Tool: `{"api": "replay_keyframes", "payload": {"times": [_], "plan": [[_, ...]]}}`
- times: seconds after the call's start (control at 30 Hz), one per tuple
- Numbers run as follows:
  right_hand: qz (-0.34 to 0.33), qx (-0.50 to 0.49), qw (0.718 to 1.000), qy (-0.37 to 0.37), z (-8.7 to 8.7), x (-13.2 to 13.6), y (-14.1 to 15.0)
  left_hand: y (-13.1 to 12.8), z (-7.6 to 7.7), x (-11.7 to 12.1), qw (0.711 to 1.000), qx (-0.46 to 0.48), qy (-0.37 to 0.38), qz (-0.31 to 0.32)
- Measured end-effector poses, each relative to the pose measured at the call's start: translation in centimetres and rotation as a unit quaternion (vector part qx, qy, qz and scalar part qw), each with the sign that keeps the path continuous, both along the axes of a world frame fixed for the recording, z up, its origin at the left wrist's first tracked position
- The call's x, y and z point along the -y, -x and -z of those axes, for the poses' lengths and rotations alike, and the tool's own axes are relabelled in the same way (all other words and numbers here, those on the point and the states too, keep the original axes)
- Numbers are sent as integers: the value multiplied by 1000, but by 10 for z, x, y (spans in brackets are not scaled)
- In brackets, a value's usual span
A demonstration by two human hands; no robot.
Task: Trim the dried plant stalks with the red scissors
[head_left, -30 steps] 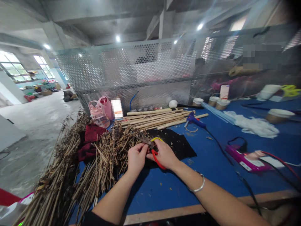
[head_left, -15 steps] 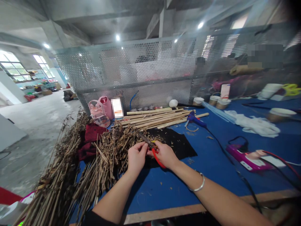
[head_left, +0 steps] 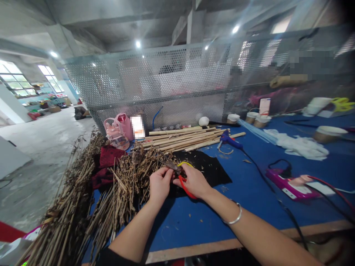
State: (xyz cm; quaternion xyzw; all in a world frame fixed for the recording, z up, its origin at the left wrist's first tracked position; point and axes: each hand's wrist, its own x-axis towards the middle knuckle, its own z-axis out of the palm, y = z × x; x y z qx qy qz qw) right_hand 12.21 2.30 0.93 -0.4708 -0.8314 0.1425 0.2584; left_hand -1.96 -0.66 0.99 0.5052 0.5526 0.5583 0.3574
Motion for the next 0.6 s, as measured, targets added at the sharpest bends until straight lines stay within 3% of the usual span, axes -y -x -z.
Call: {"api": "replay_keyframes", "payload": {"times": [0.17, 0.37, 0.6], "plan": [[13, -6, 999, 44, 2, 2, 1, -2, 0, 0, 1000, 19, -8, 9], [15, -12, 999, 35, 4, -1, -1, -5, 2, 0, 999, 47, -1, 12], [24, -11, 999, 31, 6, -1, -1, -3, -2, 3, 998, -42, -38, -15]]}}
